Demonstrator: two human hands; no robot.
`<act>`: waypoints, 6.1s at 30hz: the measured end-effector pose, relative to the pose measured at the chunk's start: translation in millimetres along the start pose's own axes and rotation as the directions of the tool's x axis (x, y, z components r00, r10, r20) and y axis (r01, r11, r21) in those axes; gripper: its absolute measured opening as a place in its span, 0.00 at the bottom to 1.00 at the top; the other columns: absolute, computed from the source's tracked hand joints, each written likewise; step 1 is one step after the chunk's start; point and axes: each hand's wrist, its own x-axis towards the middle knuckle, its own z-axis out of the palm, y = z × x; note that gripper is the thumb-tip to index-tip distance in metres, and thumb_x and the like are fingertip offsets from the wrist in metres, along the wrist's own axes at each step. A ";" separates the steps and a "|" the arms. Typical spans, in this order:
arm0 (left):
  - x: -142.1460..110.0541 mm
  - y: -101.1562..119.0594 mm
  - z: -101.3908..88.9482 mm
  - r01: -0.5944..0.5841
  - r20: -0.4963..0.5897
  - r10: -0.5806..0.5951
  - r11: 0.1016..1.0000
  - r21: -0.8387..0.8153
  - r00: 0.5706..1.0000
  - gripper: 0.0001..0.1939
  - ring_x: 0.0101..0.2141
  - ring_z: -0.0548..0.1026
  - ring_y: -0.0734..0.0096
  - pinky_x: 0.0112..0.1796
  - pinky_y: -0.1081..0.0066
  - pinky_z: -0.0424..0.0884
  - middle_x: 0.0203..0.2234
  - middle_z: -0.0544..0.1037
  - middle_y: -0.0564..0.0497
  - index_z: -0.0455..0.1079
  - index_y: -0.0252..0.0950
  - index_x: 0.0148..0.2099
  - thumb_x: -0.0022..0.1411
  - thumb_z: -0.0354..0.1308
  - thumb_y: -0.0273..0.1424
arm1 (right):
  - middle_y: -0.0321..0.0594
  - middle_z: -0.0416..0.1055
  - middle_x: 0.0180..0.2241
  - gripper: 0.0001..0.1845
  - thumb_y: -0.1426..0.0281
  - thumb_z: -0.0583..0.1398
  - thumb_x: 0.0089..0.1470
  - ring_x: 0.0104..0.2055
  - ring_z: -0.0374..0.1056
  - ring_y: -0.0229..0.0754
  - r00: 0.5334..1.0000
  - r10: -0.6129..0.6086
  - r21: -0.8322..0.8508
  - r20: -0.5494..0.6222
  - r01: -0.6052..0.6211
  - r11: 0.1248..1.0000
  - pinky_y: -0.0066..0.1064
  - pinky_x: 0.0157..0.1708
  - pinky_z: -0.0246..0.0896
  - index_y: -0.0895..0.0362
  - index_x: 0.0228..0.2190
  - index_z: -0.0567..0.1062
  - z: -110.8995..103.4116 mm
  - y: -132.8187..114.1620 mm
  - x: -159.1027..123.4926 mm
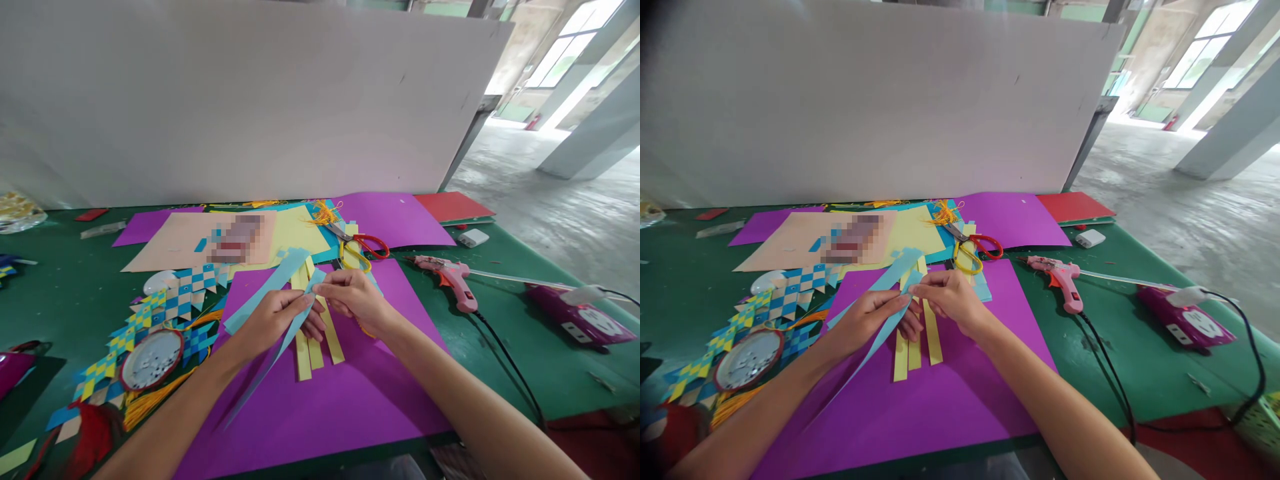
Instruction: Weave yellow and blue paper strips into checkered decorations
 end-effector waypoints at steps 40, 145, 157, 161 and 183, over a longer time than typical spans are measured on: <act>-1.9 0.6 -2.1 0.002 0.047 -0.001 1.000 -0.015 0.999 0.15 0.27 0.81 0.63 0.31 0.69 0.76 0.27 0.82 0.43 0.73 0.29 0.35 0.66 0.53 0.36 | 0.25 0.52 0.09 0.18 0.62 0.65 0.47 0.13 0.43 0.27 0.999 0.009 0.044 -0.043 -0.008 0.999 0.26 0.14 0.35 0.58 0.15 0.66 0.7 -0.6 0.3; -4.1 7.0 4.0 0.116 0.192 -0.101 0.991 -0.069 0.976 0.14 0.37 0.81 0.56 0.40 0.61 0.76 0.34 0.82 0.37 0.75 0.27 0.40 0.65 0.55 0.34 | 0.29 0.60 0.12 0.18 0.60 0.66 0.45 0.15 0.53 0.30 0.994 0.046 -0.183 0.099 -0.027 0.983 0.25 0.16 0.49 0.58 0.18 0.68 -11.0 0.9 1.8; -2.8 3.8 2.9 0.099 0.157 -0.096 0.995 -0.014 0.983 0.11 0.39 0.80 0.56 0.43 0.61 0.76 0.36 0.82 0.40 0.74 0.29 0.37 0.63 0.57 0.34 | 0.30 0.60 0.12 0.20 0.58 0.65 0.46 0.15 0.54 0.30 0.998 0.038 -0.283 0.057 -0.021 0.959 0.25 0.17 0.49 0.58 0.17 0.65 -17.0 -0.2 3.1; -3.3 5.9 4.8 0.112 0.176 -0.106 0.993 -0.027 0.979 0.13 0.40 0.80 0.56 0.43 0.61 0.75 0.37 0.81 0.38 0.74 0.28 0.40 0.64 0.56 0.34 | 0.29 0.60 0.12 0.21 0.58 0.65 0.46 0.15 0.55 0.30 0.997 0.044 -0.285 0.056 -0.026 0.958 0.25 0.17 0.49 0.58 0.17 0.65 -17.3 0.3 3.2; -1.7 -0.4 -0.7 0.074 0.171 -0.063 0.995 -0.060 0.983 0.14 0.40 0.80 0.56 0.44 0.59 0.75 0.37 0.81 0.38 0.73 0.28 0.43 0.66 0.53 0.34 | 0.29 0.60 0.13 0.19 0.60 0.66 0.46 0.15 0.55 0.30 0.997 0.003 -0.143 0.080 0.008 0.990 0.25 0.16 0.51 0.58 0.17 0.66 -18.3 -8.8 2.2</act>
